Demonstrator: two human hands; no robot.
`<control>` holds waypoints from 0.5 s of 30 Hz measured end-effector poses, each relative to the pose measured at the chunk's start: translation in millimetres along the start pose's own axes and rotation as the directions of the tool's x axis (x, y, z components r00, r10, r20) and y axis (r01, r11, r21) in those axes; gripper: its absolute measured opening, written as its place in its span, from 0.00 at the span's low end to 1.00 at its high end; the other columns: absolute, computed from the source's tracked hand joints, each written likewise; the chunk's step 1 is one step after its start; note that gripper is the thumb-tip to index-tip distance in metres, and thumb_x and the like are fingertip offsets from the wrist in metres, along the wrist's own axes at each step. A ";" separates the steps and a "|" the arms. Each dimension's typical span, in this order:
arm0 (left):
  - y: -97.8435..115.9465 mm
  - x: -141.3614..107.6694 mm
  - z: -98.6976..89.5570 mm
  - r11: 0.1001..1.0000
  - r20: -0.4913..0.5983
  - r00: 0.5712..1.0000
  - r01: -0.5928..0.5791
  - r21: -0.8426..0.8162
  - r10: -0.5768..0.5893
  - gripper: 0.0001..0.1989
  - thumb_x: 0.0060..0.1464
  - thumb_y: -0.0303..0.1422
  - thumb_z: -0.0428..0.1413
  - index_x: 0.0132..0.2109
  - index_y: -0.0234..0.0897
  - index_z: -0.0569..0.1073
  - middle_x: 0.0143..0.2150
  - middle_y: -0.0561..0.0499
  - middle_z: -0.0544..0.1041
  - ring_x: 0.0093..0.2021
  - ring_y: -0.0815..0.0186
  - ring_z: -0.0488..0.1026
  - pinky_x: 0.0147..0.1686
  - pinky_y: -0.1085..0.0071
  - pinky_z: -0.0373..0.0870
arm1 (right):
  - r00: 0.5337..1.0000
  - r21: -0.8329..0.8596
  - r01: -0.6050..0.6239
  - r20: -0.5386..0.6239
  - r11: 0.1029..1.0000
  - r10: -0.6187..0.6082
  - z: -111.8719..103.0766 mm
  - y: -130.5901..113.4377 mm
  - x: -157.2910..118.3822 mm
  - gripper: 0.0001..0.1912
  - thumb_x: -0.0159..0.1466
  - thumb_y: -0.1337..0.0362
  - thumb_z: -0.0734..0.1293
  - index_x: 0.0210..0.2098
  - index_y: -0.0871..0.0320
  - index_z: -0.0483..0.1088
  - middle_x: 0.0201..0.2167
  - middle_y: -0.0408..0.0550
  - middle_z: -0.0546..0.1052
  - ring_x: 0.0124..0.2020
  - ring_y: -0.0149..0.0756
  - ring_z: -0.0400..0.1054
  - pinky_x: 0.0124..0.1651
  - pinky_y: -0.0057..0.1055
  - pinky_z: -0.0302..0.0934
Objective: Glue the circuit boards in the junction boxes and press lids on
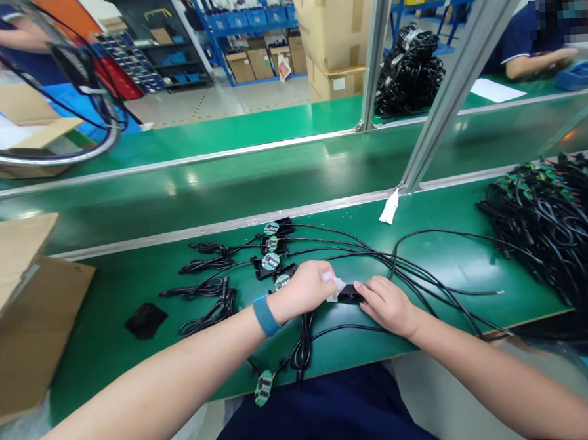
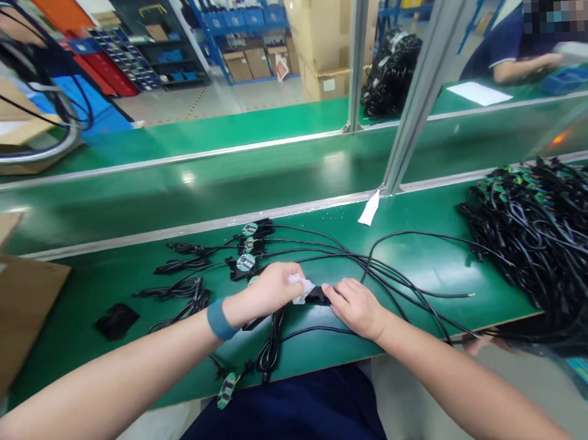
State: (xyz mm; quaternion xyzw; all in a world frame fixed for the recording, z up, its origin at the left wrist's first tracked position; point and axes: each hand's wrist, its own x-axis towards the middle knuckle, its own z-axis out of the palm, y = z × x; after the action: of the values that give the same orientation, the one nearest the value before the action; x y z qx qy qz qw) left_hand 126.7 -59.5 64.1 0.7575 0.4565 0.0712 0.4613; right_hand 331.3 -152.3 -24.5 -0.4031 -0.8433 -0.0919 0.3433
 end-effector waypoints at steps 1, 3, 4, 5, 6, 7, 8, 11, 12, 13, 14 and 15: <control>0.5 1.4 -2.2 0.994 -0.052 0.997 -0.056 0.094 0.061 0.05 0.49 0.32 0.57 0.28 0.36 0.72 0.24 0.52 0.74 0.26 0.67 0.67 0.27 0.72 0.60 | 1.000 0.003 0.002 0.006 1.000 -0.002 0.6 0.1 -0.4 0.28 0.67 0.71 0.61 0.66 0.62 0.56 0.34 0.51 0.73 0.34 0.40 0.68 0.36 0.39 0.69; 4.2 2.8 -15.7 0.963 -0.198 0.965 -0.123 0.238 0.172 0.04 0.51 0.29 0.55 0.29 0.36 0.72 0.25 0.51 0.74 0.27 0.67 0.67 0.29 0.71 0.60 | 1.000 0.010 -0.008 0.015 1.000 0.008 2.4 2.0 -1.7 0.30 0.66 0.71 0.62 0.66 0.63 0.55 0.34 0.52 0.73 0.34 0.42 0.68 0.36 0.40 0.69; 6.9 1.1 -27.3 0.959 -0.282 0.938 -0.130 0.252 0.201 0.04 0.52 0.29 0.54 0.30 0.36 0.72 0.26 0.51 0.74 0.27 0.67 0.67 0.29 0.71 0.61 | 0.999 0.011 -0.030 0.024 0.999 0.030 3.3 3.9 -2.5 0.30 0.65 0.71 0.63 0.67 0.64 0.55 0.35 0.53 0.73 0.35 0.43 0.68 0.36 0.41 0.70; 9.7 -3.5 -41.7 0.967 -0.358 0.911 -0.131 0.220 0.205 0.05 0.54 0.29 0.53 0.31 0.35 0.73 0.27 0.50 0.74 0.27 0.67 0.68 0.29 0.71 0.61 | 0.997 0.011 -0.064 0.042 0.998 0.064 4.0 6.1 -3.3 0.31 0.65 0.71 0.63 0.66 0.64 0.55 0.35 0.54 0.73 0.36 0.43 0.68 0.37 0.41 0.70; 11.9 -11.9 -58.1 0.980 -0.427 0.886 -0.129 0.153 0.183 0.06 0.55 0.30 0.53 0.32 0.35 0.73 0.27 0.51 0.75 0.27 0.67 0.68 0.29 0.71 0.62 | 0.992 0.010 -0.104 0.068 0.994 0.103 4.5 8.8 -3.8 0.31 0.65 0.70 0.63 0.66 0.64 0.56 0.36 0.55 0.73 0.37 0.44 0.68 0.38 0.42 0.70; 13.2 -24.6 -75.3 0.989 -0.492 0.858 -0.136 0.064 0.150 0.07 0.56 0.32 0.53 0.33 0.35 0.74 0.27 0.51 0.75 0.27 0.68 0.69 0.28 0.72 0.62 | 0.985 0.006 -0.143 0.100 0.990 0.142 4.5 11.5 -4.0 0.30 0.64 0.69 0.64 0.65 0.64 0.57 0.38 0.56 0.73 0.38 0.45 0.68 0.40 0.43 0.70; 13.0 -41.9 -92.2 0.989 -0.554 0.824 -0.149 -0.019 0.114 0.08 0.56 0.34 0.54 0.33 0.35 0.74 0.27 0.52 0.75 0.27 0.68 0.69 0.27 0.72 0.62 | 0.976 -0.002 -0.176 0.133 0.984 0.175 4.1 14.3 -3.6 0.30 0.64 0.67 0.65 0.65 0.64 0.58 0.39 0.57 0.73 0.40 0.47 0.69 0.41 0.45 0.70; 1.9 -117.2 -129.9 0.966 -0.757 0.654 -0.188 -0.176 -0.010 0.15 0.56 0.41 0.59 0.28 0.36 0.70 0.21 0.55 0.68 0.21 0.73 0.63 0.20 0.75 0.57 | 0.942 -0.047 -0.221 0.250 0.974 0.226 0.2 21.7 0.9 0.29 0.64 0.60 0.66 0.62 0.62 0.62 0.43 0.59 0.74 0.44 0.51 0.69 0.45 0.48 0.68; -5.6 -147.5 -136.1 0.954 -0.786 0.615 -0.199 -0.226 -0.058 0.17 0.56 0.43 0.61 0.26 0.37 0.68 0.20 0.56 0.66 0.20 0.73 0.62 0.19 0.75 0.55 | 0.928 -0.066 -0.222 0.292 0.973 0.232 -1.7 23.6 3.2 0.29 0.64 0.58 0.66 0.62 0.62 0.63 0.44 0.59 0.75 0.45 0.51 0.70 0.46 0.49 0.67; -15.1 -178.6 -138.9 0.937 -0.791 0.601 -0.203 -0.285 -0.111 0.19 0.55 0.43 0.62 0.25 0.37 0.66 0.20 0.56 0.67 0.19 0.74 0.62 0.17 0.75 0.54 | 0.914 -0.085 -0.217 0.332 0.973 0.233 -3.6 25.2 5.3 0.28 0.64 0.56 0.66 0.61 0.60 0.64 0.45 0.59 0.75 0.45 0.52 0.70 0.46 0.49 0.67; -27.0 -209.5 -138.4 0.922 -0.790 0.588 -0.186 -0.338 -0.171 0.20 0.54 0.44 0.63 0.25 0.37 0.66 0.22 0.54 0.70 0.19 0.73 0.64 0.16 0.75 0.55 | 0.902 -0.102 -0.204 0.368 0.974 0.228 -5.4 26.6 6.8 0.28 0.65 0.54 0.65 0.61 0.59 0.64 0.45 0.59 0.76 0.46 0.53 0.70 0.47 0.50 0.66; -41.6 -239.3 -135.1 0.900 -0.776 0.583 -0.163 -0.404 -0.242 0.18 0.53 0.45 0.64 0.28 0.38 0.68 0.27 0.52 0.75 0.21 0.71 0.67 0.16 0.74 0.57 | 0.894 -0.119 -0.185 0.392 0.976 0.217 -7.0 28.0 7.4 0.28 0.65 0.52 0.64 0.61 0.58 0.64 0.46 0.59 0.76 0.46 0.54 0.71 0.47 0.50 0.66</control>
State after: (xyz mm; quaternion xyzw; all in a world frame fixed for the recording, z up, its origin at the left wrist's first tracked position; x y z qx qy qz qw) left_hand -107.9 -148.4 183.5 0.5072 0.6050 0.4977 0.3593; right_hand 352.4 -132.3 -17.9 -0.5114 -0.8454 -0.0039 0.1538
